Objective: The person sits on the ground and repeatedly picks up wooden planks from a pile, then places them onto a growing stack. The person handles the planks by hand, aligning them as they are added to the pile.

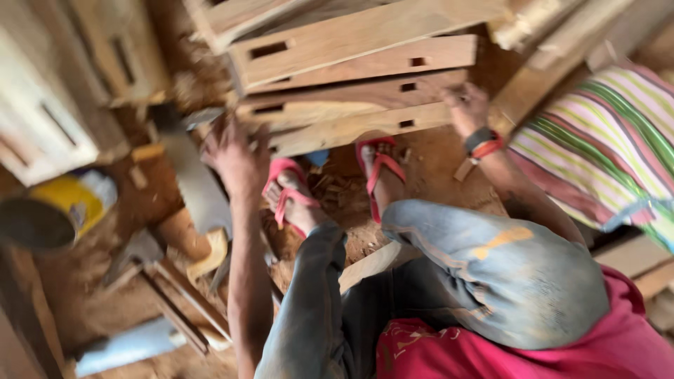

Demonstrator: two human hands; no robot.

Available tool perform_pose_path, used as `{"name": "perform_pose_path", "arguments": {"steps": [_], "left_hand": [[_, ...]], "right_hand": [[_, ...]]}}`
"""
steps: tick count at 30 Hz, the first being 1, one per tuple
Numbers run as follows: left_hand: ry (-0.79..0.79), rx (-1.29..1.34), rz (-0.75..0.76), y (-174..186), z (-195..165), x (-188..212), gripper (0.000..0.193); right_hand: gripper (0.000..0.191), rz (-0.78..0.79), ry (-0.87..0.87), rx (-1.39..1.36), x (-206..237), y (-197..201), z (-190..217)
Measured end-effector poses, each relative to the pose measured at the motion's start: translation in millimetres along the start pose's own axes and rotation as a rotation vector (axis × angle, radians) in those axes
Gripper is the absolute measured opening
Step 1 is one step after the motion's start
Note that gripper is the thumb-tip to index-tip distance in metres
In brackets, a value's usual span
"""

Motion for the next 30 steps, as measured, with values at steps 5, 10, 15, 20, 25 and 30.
{"name": "perform_pose_path", "arguments": {"steps": [5,10,15,20,25,30], "left_hand": [[-0.057,0.119,-0.072,22,-4,11,0.069],[-0.077,0.144,-0.141,38,-2,28,0.063],[0.030,0.097,-0.123,32,19,52,0.055],[0.200,0.254,-0.228,11,35,86,0.047],[0.049,0.308,-0.266,5,50,83,0.052],[-0.041,0.380,-0.273,24,52,73,0.049]], "right_hand": [[0.039,-0.197,0.174,0.125,20,10,9],[0.039,-0.245,0.175,0.103,20,21,16],[0.051,-0.182,0.066,0.173,20,11,13],[0.057,-0.187,0.275,0.191,47,-1,2],[0.034,-0.200,0.034,0.173,35,11,-7],[0.022,-0.182,0.463,0.051,-37,35,70]]}}
Point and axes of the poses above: each hand's wrist, its own x-axis away from the middle knuckle, its own y-axis out of the back of the hand, z = x × y, the point moved 3 cm from there along -x, towards the middle knuckle
